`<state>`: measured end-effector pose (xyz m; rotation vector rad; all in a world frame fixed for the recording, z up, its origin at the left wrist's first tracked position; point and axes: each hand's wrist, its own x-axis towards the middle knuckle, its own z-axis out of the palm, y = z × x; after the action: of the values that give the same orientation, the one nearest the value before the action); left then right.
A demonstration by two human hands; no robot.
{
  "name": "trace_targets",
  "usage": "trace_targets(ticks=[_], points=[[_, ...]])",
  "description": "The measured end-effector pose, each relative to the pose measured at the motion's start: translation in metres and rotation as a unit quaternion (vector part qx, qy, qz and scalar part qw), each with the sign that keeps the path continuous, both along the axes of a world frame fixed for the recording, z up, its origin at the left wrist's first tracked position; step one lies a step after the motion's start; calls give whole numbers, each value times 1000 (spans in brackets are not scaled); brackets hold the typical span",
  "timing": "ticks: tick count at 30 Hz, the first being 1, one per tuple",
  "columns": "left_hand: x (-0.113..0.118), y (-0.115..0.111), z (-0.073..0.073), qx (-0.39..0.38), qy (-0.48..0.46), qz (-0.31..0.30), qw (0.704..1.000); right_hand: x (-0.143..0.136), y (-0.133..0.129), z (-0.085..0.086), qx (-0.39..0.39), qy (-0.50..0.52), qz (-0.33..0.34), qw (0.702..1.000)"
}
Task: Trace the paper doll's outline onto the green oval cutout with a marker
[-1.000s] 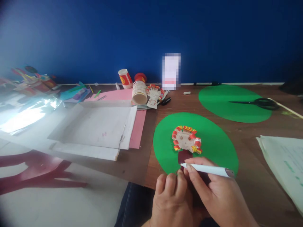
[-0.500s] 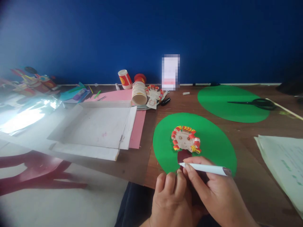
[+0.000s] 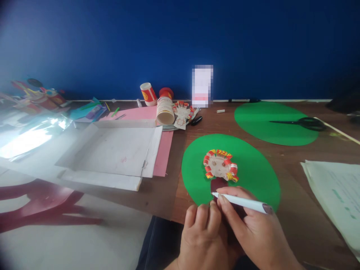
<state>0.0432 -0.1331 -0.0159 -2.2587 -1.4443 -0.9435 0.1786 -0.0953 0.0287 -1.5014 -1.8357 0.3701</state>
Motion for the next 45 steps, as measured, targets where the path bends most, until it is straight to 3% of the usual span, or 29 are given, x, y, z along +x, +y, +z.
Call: trace_targets(ticks=[10,27,45], points=[[-2,-1,3,-17,1,-9,1000,0,-2,-3,-33,12,-20,999],[2,0,4,-24,17,14,999,-4,7,-6,-28,15,-38,999],[-3,3,4,-28,-15,-19,999,-2,10,-8,4,-16,-63,998]])
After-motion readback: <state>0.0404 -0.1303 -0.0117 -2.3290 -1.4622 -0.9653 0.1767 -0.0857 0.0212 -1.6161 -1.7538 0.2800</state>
